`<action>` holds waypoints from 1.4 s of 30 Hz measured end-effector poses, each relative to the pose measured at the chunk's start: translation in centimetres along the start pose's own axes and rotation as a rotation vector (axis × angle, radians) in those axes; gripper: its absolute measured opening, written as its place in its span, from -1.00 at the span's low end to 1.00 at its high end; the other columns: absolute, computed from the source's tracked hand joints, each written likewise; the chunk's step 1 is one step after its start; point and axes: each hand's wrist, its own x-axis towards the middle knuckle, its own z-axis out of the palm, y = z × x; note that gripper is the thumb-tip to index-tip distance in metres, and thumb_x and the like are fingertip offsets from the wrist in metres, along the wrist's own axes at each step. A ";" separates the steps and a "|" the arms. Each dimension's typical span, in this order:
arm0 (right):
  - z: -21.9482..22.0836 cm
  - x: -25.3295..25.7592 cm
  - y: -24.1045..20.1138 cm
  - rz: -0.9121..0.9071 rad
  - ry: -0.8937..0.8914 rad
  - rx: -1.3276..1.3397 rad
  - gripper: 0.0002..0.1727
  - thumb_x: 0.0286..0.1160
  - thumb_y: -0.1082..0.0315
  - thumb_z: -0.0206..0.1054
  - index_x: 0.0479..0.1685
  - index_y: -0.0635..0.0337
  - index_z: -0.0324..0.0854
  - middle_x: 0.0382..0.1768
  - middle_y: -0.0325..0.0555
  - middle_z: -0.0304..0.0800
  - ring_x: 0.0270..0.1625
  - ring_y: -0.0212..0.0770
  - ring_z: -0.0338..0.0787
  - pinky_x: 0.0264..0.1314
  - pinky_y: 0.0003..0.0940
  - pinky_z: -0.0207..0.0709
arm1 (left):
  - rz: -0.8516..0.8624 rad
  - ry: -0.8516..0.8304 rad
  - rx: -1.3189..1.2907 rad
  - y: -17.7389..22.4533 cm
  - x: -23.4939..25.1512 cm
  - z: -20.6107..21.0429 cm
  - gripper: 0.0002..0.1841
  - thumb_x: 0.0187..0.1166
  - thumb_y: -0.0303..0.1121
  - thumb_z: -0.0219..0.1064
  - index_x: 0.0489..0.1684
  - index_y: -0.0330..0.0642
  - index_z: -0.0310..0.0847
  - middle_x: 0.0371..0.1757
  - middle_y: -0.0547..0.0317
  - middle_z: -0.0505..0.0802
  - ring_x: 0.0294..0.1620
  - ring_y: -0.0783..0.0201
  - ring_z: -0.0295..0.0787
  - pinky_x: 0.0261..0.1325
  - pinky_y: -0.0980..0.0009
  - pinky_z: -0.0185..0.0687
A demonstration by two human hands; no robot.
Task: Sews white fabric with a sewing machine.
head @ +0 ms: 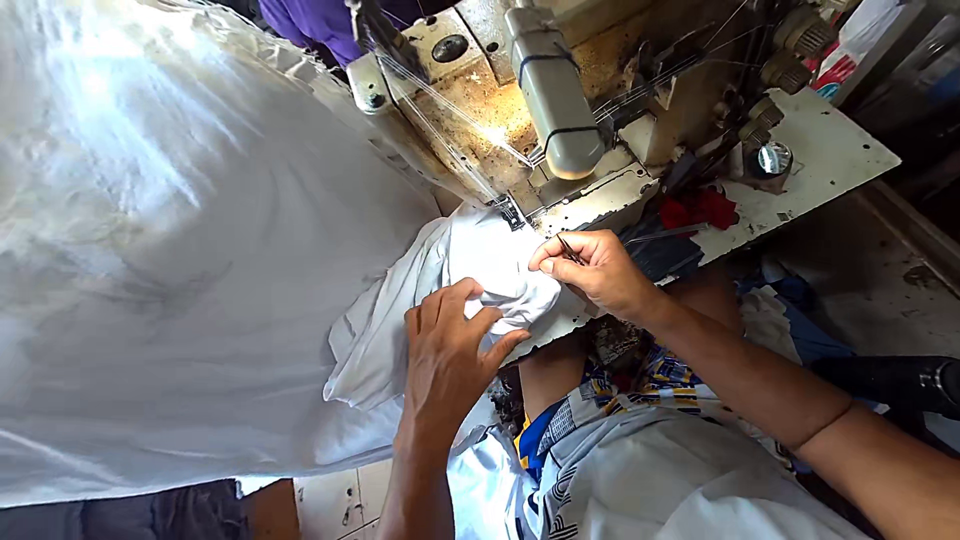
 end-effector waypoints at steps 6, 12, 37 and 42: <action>-0.5 0.6 0.2 -0.130 -0.137 -0.500 -0.69 0.58 0.58 0.20 0.10 0.20 0.82 -0.11 -0.18 0.85 -0.25 -0.41 0.73 -0.18 -0.47 0.64 | 0.076 0.042 -0.352 1.7 -2.0 -6.1 -0.71 0.49 0.09 0.48 -0.37 0.12 0.71 0.50 0.24 0.63 0.58 0.12 0.44 0.55 0.02 0.38; -0.4 -1.2 0.5 -0.470 -0.235 -0.858 -0.70 0.33 0.48 0.47 -0.01 -0.06 0.89 0.16 -0.02 0.66 -0.22 -0.27 0.72 -0.39 -0.30 0.62 | 0.301 0.169 -0.735 3.6 -0.8 -5.7 -0.84 0.55 -0.33 0.45 -0.31 -0.05 0.53 0.09 0.15 0.84 0.13 0.18 0.84 0.20 0.19 0.83; -1.6 -4.8 2.1 -0.112 0.067 -0.261 -0.90 0.55 0.49 0.41 -0.12 0.32 0.81 -0.06 -0.08 0.86 -0.20 -0.36 0.78 -0.19 -0.49 0.70 | 0.242 0.159 0.084 0.1 5.6 0.7 -0.92 0.39 -0.47 0.35 -0.40 -0.16 0.78 0.42 0.03 0.76 0.48 -0.09 0.61 0.69 -0.33 0.03; -1.3 -2.3 2.6 -0.152 0.068 -0.258 -0.91 0.57 0.51 0.39 -0.13 0.32 0.79 -0.07 -0.07 0.85 -0.24 -0.36 0.76 -0.24 -0.48 0.68 | 0.273 0.107 0.076 -1.8 7.5 -0.3 -0.89 0.38 -0.47 0.32 -0.35 -0.21 0.79 0.40 -0.04 0.76 0.49 -0.16 0.59 0.68 -0.35 0.04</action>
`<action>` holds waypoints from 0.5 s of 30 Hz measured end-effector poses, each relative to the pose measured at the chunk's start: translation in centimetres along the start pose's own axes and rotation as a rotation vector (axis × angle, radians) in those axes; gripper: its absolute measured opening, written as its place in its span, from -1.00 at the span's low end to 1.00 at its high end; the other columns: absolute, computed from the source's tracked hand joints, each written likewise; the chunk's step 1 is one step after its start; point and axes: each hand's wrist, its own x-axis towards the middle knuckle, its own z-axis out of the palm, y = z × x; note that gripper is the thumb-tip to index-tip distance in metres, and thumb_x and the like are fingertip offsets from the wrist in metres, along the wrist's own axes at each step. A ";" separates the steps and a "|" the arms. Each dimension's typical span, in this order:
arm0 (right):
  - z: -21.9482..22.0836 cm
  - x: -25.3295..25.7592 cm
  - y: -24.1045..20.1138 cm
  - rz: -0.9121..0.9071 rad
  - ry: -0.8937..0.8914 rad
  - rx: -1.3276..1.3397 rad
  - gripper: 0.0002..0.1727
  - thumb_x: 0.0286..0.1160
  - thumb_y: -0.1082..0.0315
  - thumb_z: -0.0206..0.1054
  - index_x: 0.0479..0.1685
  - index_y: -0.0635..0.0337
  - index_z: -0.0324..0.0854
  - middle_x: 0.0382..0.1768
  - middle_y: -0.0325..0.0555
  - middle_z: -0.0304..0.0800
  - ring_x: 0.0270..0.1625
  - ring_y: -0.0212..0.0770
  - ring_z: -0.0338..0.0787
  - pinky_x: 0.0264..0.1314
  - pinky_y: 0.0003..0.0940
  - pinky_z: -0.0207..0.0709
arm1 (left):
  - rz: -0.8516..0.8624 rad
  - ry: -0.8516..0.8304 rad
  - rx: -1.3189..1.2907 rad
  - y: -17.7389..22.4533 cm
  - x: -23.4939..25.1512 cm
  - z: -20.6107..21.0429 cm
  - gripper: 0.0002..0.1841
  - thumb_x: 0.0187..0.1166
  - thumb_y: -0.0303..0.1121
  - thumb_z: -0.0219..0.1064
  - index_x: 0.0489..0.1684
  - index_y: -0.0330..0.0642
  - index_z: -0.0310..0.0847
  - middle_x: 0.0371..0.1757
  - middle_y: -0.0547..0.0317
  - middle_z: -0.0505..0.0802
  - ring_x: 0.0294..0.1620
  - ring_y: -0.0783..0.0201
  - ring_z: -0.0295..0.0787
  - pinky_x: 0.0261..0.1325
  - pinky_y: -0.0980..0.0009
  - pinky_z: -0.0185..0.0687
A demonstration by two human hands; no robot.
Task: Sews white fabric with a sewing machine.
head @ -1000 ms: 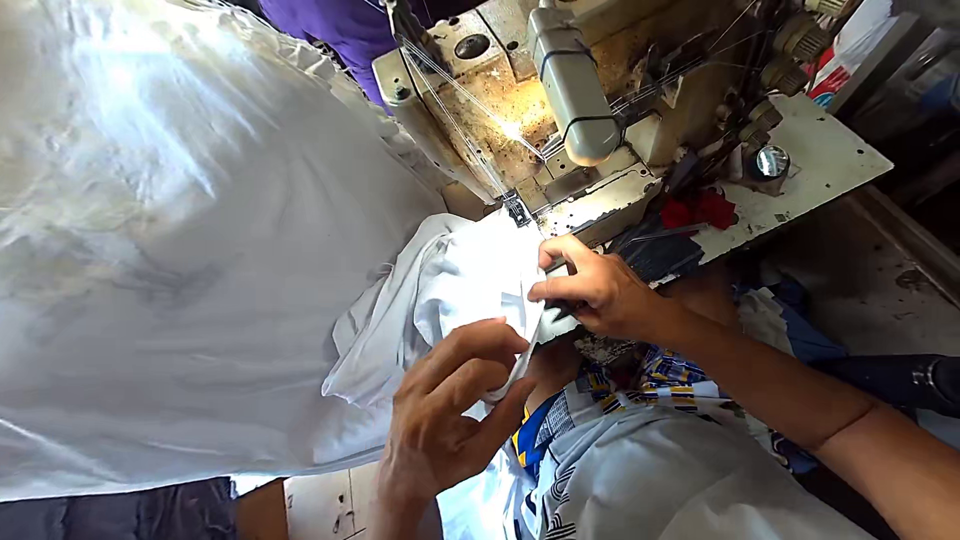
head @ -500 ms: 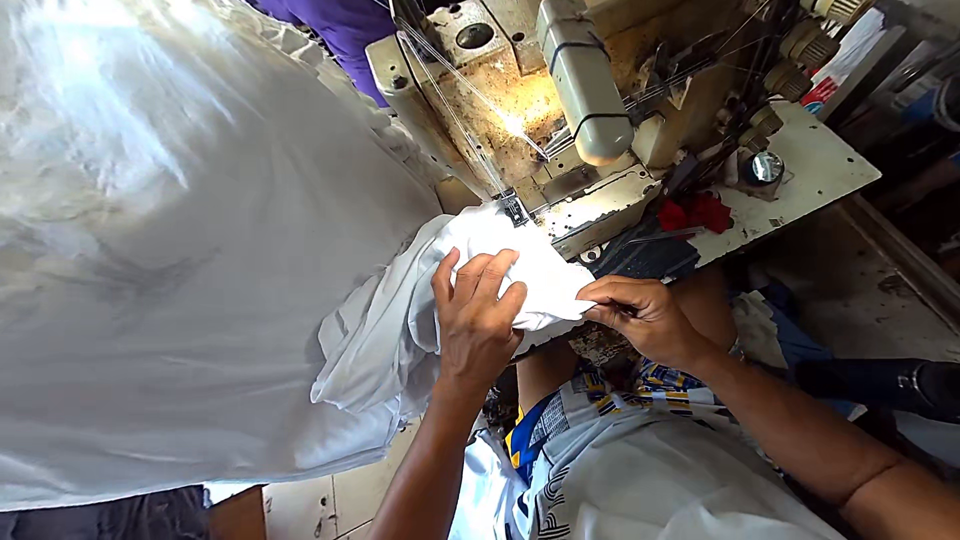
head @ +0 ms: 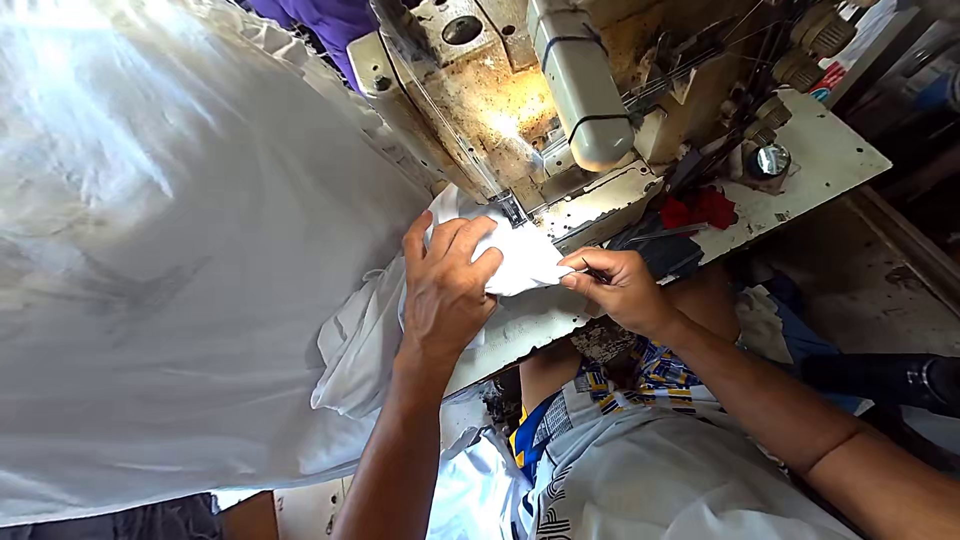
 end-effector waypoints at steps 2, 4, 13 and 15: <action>0.2 0.7 0.1 -0.002 -0.001 0.017 -0.92 0.56 0.53 0.38 -0.14 0.33 0.78 -0.07 -0.06 0.84 -0.24 -0.34 0.75 -0.24 -0.47 0.67 | 0.018 -0.025 -0.030 -1.0 0.3 -0.2 -0.88 0.39 -0.49 0.30 -0.33 -0.23 0.79 0.38 -0.06 0.76 0.49 -0.18 0.58 0.68 -0.35 0.07; 0.3 1.3 -0.1 -0.003 -0.015 0.010 -0.92 0.56 0.55 0.38 -0.13 0.35 0.77 -0.04 -0.03 0.84 -0.16 -0.31 0.79 -0.14 -0.43 0.73 | 0.017 -0.055 -0.074 -1.7 0.4 -0.5 -0.84 0.43 -0.48 0.26 -0.29 -0.23 0.80 0.33 -0.05 0.78 0.46 -0.15 0.62 0.64 -0.29 0.18; 0.6 2.0 -1.2 -0.065 -0.045 -0.007 -0.90 0.51 0.61 0.40 -0.12 0.39 0.78 -0.04 0.00 0.86 -0.07 -0.29 0.84 -0.02 -0.42 0.78 | -0.233 0.011 -0.203 3.8 -0.6 -1.2 -0.35 0.26 0.23 0.60 0.16 -0.07 0.75 0.60 -0.04 0.57 0.56 -0.11 0.50 0.59 -0.21 0.33; 0.8 2.2 -1.5 -0.085 -0.036 -0.005 -0.90 0.49 0.61 0.41 -0.12 0.38 0.79 -0.05 -0.01 0.86 -0.06 -0.30 0.84 0.00 -0.42 0.78 | -0.251 0.172 -0.187 5.8 -0.6 1.6 -0.37 0.34 0.13 0.59 0.30 -0.05 0.70 0.57 -0.01 0.61 0.62 -0.04 0.48 0.76 -0.27 0.08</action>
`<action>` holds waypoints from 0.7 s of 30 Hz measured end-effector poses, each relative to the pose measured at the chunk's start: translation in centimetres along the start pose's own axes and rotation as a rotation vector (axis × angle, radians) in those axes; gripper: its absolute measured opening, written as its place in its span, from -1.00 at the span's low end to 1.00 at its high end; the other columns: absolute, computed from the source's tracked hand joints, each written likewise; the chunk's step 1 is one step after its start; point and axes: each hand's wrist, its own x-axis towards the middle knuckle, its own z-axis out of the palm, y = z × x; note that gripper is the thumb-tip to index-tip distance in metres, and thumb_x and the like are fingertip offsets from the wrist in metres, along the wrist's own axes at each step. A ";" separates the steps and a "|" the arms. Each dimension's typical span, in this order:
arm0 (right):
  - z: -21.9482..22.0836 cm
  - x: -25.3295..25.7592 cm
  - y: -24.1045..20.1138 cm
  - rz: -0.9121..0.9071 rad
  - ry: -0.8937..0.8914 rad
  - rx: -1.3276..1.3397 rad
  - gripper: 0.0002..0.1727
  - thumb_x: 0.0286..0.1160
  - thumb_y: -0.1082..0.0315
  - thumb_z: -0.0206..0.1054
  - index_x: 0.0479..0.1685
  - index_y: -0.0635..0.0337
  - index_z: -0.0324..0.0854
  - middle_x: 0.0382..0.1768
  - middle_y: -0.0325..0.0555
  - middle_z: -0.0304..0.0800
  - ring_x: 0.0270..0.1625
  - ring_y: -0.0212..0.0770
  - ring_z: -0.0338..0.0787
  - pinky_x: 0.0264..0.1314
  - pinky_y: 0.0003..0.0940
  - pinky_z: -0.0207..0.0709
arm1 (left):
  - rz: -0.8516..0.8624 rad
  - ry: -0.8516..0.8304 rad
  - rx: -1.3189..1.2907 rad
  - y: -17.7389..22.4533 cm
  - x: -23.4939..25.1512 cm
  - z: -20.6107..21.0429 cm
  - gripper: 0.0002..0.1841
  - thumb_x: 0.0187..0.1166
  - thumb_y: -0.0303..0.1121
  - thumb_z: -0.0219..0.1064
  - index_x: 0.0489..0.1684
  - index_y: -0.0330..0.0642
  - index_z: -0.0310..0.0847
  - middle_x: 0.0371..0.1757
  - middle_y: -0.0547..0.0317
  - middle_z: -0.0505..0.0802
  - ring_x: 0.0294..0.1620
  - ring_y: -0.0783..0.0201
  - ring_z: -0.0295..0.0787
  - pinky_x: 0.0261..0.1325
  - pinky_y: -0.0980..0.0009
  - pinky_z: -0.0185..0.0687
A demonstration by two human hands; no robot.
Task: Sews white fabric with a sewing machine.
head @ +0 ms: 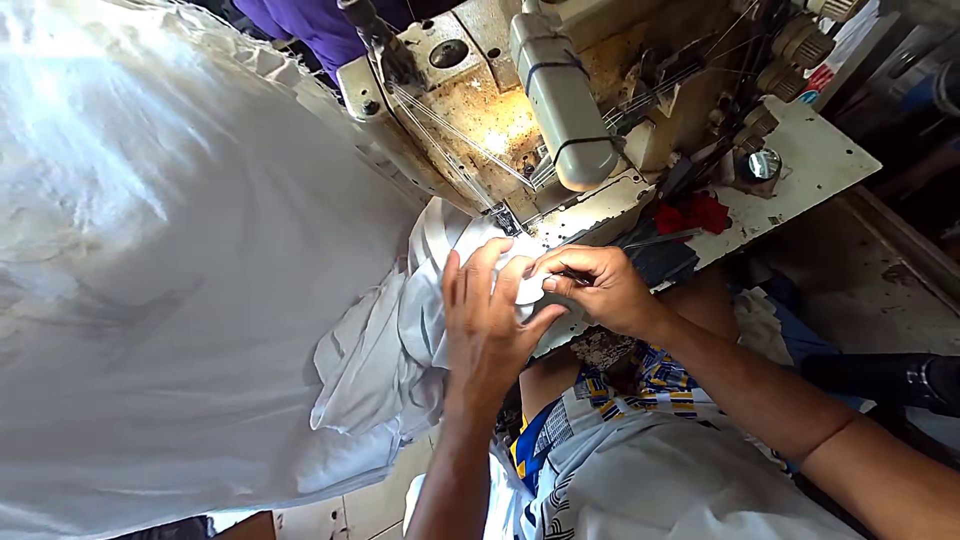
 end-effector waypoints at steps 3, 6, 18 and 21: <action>0.3 0.2 -0.3 -0.029 0.015 -0.014 -0.92 0.47 0.61 0.43 -0.15 0.38 0.80 -0.07 -0.01 0.87 -0.07 -0.30 0.85 -0.01 -0.43 0.79 | 0.001 0.168 0.032 -0.5 -0.5 3.6 -0.57 0.52 -0.31 0.42 0.40 -0.04 0.71 0.49 0.13 0.75 0.59 0.08 0.59 0.79 -0.27 0.04; 0.2 0.1 -0.4 -0.028 0.018 -0.019 -0.93 0.47 0.60 0.44 -0.17 0.38 0.80 -0.08 -0.02 0.87 -0.11 -0.32 0.83 -0.06 -0.45 0.77 | 0.055 0.186 0.023 -2.1 -0.1 3.8 -0.70 0.64 -0.35 0.29 0.24 0.01 0.83 0.33 0.23 0.86 0.41 0.16 0.74 0.71 -0.15 0.23; -0.4 -0.9 0.9 -0.014 0.022 0.063 -0.91 0.45 0.64 0.42 -0.15 0.41 0.79 -0.02 0.03 0.87 -0.03 -0.27 0.85 0.00 -0.41 0.79 | 0.244 -0.058 0.047 -4.1 0.7 -0.5 -0.73 0.55 -0.45 0.28 0.08 -0.11 0.86 0.20 0.10 0.90 0.20 0.05 0.82 0.61 -0.13 0.36; -0.4 -1.7 2.2 0.019 0.027 0.086 -0.90 0.44 0.65 0.42 -0.16 0.42 0.79 0.00 0.04 0.87 0.02 -0.24 0.85 0.06 -0.37 0.79 | 0.242 -0.073 0.046 -4.2 0.5 -0.4 -0.74 0.57 -0.41 0.27 0.06 -0.12 0.87 0.21 0.09 0.89 0.20 0.04 0.82 0.60 -0.11 0.38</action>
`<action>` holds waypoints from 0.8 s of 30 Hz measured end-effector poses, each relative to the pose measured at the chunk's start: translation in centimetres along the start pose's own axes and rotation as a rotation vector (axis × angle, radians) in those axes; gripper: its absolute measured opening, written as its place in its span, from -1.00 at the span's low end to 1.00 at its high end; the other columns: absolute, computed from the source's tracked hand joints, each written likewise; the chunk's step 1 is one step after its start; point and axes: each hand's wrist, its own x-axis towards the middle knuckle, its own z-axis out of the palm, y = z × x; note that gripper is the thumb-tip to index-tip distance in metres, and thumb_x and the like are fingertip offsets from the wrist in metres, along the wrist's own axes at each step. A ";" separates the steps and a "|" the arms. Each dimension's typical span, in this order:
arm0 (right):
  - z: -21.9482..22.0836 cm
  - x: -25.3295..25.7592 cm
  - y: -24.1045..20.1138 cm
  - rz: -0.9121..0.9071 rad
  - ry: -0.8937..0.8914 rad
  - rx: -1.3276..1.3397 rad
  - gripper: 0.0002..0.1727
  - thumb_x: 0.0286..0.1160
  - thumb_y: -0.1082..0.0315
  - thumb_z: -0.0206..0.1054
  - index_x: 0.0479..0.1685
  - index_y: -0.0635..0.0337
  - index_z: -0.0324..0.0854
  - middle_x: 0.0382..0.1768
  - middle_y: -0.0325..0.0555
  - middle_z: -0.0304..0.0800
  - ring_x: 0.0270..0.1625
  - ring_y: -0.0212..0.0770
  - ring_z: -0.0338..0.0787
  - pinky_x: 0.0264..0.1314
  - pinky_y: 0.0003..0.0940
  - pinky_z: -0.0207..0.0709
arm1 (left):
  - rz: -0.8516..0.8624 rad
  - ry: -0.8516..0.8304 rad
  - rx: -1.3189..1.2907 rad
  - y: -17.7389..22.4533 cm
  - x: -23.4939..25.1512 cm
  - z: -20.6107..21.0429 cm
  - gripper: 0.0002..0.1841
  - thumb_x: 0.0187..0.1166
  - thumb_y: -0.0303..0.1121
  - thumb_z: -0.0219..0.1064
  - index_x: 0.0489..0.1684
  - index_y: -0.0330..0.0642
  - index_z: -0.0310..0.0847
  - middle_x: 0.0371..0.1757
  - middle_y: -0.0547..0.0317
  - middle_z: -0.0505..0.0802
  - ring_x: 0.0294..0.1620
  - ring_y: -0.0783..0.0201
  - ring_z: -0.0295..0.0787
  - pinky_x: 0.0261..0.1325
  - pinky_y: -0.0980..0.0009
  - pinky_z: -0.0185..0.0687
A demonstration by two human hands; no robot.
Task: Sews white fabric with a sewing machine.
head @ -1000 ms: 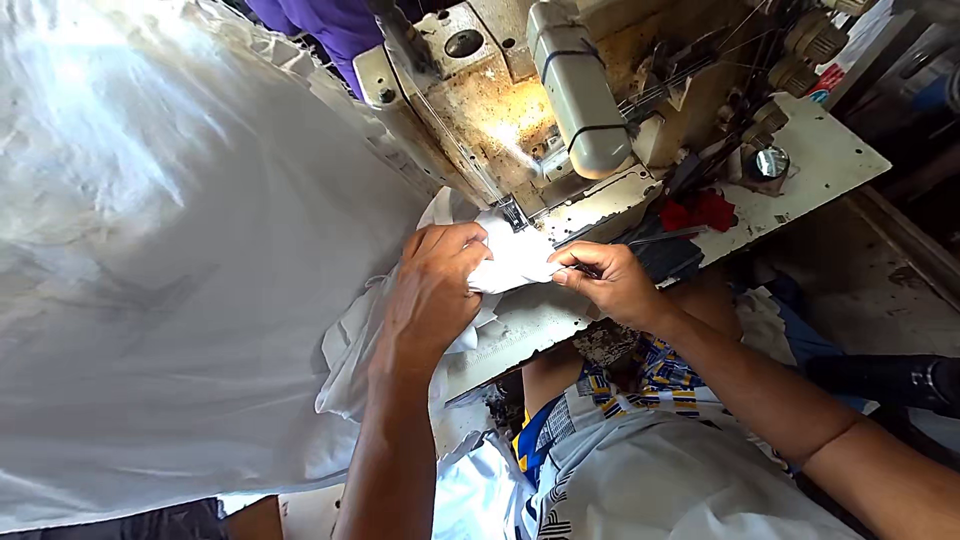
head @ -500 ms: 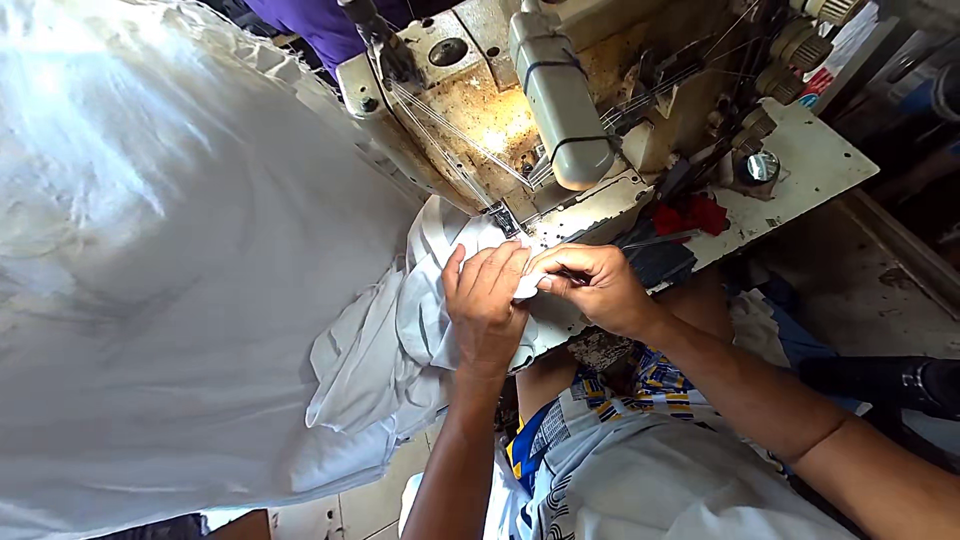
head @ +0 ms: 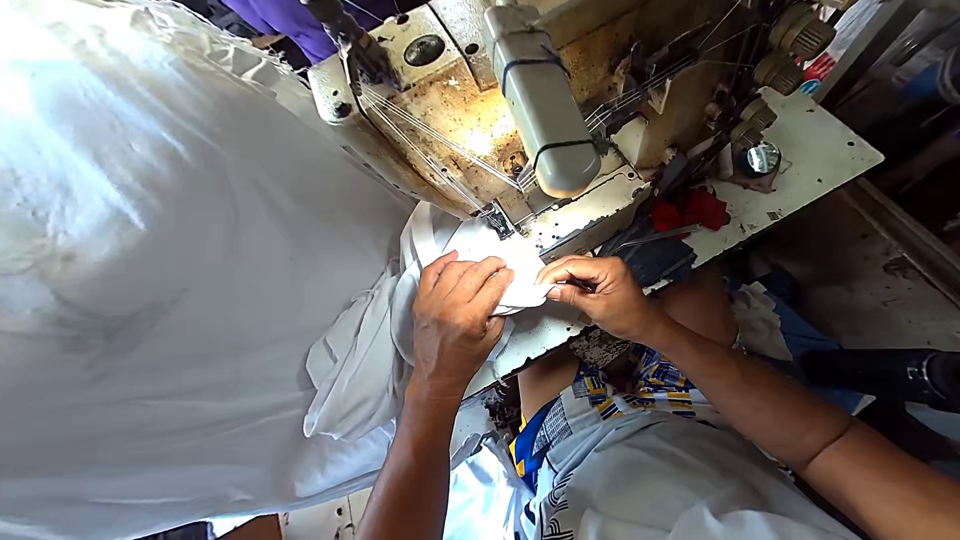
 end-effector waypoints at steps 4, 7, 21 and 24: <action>0.0 0.1 0.0 0.005 0.000 0.008 -0.90 0.46 0.66 0.40 -0.16 0.42 0.78 0.00 0.05 0.86 0.03 -0.23 0.85 0.07 -0.37 0.79 | 0.013 -0.020 0.003 -0.4 0.3 -0.3 -0.73 0.57 -0.40 0.25 0.05 -0.13 0.87 0.21 0.10 0.89 0.18 0.05 0.83 0.59 -0.10 0.38; 0.1 0.9 -0.3 0.002 0.000 -0.014 -0.91 0.48 0.64 0.39 -0.16 0.41 0.78 -0.02 0.03 0.86 0.00 -0.26 0.84 0.04 -0.40 0.77 | 0.028 -0.039 0.011 -1.4 0.9 -0.5 -0.72 0.56 -0.39 0.23 0.05 -0.14 0.86 0.20 0.07 0.89 0.17 0.03 0.83 0.57 -0.10 0.39; 1.5 3.9 0.8 -0.023 0.022 -0.038 -0.85 0.56 0.67 0.28 -0.09 0.43 0.76 0.02 0.07 0.85 0.07 -0.20 0.85 0.15 -0.32 0.77 | 0.005 -0.173 -0.145 -2.7 1.7 -2.1 -0.83 0.52 -0.37 0.30 -0.14 -0.15 0.83 0.40 0.05 0.74 0.42 -0.01 0.61 0.44 -0.03 0.50; 1.3 4.0 1.0 -0.040 0.008 -0.096 -0.84 0.55 0.67 0.29 -0.06 0.40 0.77 0.03 0.05 0.86 0.08 -0.22 0.85 0.17 -0.32 0.78 | -0.057 -0.351 -0.033 -3.7 1.0 -5.4 -0.55 0.48 0.18 0.37 -0.32 -0.06 0.78 0.44 0.02 0.66 0.51 -0.11 0.51 0.47 -0.20 0.41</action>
